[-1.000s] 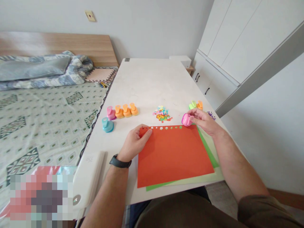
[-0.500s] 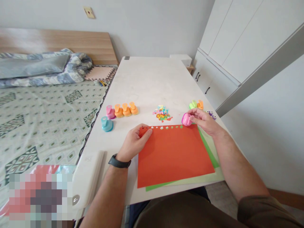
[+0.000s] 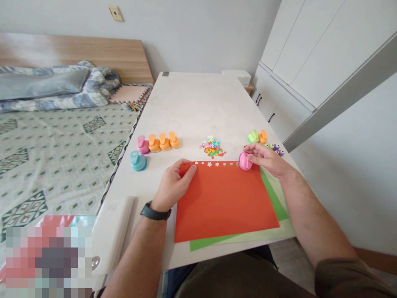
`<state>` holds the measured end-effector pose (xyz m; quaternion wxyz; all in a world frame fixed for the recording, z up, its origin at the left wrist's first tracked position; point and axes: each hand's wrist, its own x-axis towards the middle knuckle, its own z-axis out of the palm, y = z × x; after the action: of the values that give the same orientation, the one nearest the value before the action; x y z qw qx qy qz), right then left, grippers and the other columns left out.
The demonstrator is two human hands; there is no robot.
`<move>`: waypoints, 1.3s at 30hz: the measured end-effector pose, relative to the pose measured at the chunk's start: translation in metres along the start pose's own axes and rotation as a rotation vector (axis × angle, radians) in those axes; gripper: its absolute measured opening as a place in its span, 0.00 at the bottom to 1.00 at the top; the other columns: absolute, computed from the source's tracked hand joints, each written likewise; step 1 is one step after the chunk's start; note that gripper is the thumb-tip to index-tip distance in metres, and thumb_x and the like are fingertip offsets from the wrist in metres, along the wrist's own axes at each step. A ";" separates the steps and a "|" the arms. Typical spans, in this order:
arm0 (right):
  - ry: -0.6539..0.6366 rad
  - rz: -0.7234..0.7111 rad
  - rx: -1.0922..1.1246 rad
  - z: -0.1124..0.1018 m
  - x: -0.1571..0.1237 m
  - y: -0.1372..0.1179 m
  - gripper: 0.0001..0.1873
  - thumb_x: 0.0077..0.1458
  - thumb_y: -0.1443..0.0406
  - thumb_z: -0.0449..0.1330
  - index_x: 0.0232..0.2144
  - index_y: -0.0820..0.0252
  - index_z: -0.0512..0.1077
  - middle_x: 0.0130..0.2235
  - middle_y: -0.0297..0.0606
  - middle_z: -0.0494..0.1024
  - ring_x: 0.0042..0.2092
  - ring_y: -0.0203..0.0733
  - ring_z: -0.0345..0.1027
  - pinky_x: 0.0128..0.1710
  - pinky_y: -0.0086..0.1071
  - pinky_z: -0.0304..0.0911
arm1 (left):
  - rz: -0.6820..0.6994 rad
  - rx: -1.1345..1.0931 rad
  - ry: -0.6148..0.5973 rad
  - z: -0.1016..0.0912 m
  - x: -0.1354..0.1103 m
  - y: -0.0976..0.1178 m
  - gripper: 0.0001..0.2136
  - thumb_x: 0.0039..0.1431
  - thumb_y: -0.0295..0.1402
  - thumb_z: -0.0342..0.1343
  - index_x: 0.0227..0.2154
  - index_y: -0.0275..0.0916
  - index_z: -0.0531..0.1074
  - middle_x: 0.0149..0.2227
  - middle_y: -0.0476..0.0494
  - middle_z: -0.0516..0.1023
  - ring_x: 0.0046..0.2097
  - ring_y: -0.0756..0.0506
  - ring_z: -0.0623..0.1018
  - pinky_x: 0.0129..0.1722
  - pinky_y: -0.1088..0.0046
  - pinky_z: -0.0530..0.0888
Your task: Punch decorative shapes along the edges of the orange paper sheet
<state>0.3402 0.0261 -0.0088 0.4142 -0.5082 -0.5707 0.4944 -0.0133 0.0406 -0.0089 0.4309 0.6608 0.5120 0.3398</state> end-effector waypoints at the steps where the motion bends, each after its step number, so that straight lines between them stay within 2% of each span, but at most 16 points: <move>1: -0.004 -0.002 -0.006 0.000 0.000 0.000 0.19 0.57 0.55 0.69 0.48 0.55 0.74 0.47 0.40 0.76 0.47 0.45 0.71 0.50 0.39 0.66 | -0.001 0.003 0.007 0.000 0.000 0.000 0.16 0.64 0.48 0.57 0.40 0.40 0.75 0.33 0.46 0.80 0.33 0.46 0.77 0.29 0.75 0.70; 16: -0.007 0.060 -0.009 0.001 0.000 0.002 0.25 0.55 0.52 0.69 0.51 0.57 0.78 0.51 0.44 0.79 0.51 0.52 0.73 0.55 0.46 0.65 | -0.034 0.022 0.079 0.005 -0.001 0.001 0.17 0.62 0.50 0.59 0.39 0.39 0.76 0.33 0.45 0.82 0.33 0.44 0.78 0.30 0.73 0.71; 20: -0.002 0.071 -0.024 0.001 0.001 0.002 0.24 0.54 0.51 0.70 0.49 0.57 0.80 0.51 0.43 0.79 0.52 0.53 0.72 0.56 0.46 0.63 | -0.028 0.030 0.070 0.004 -0.001 0.002 0.18 0.62 0.50 0.58 0.38 0.39 0.76 0.33 0.45 0.82 0.33 0.45 0.78 0.30 0.74 0.71; 26: -0.022 0.073 -0.026 0.001 0.001 0.002 0.20 0.55 0.53 0.69 0.47 0.57 0.80 0.48 0.41 0.79 0.49 0.50 0.72 0.55 0.44 0.63 | -0.015 0.077 0.050 0.003 0.000 0.002 0.17 0.64 0.50 0.56 0.39 0.39 0.76 0.33 0.46 0.81 0.33 0.46 0.77 0.30 0.74 0.70; 39: -0.052 0.113 -0.024 0.000 0.000 0.002 0.21 0.54 0.54 0.70 0.47 0.57 0.79 0.45 0.41 0.81 0.45 0.48 0.74 0.50 0.42 0.65 | -0.020 0.060 0.044 0.003 0.000 0.002 0.17 0.63 0.49 0.57 0.38 0.39 0.76 0.32 0.46 0.82 0.32 0.45 0.77 0.29 0.73 0.71</move>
<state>0.3405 0.0257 -0.0107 0.3647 -0.5315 -0.5576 0.5231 -0.0096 0.0393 -0.0085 0.4030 0.6607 0.5378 0.3344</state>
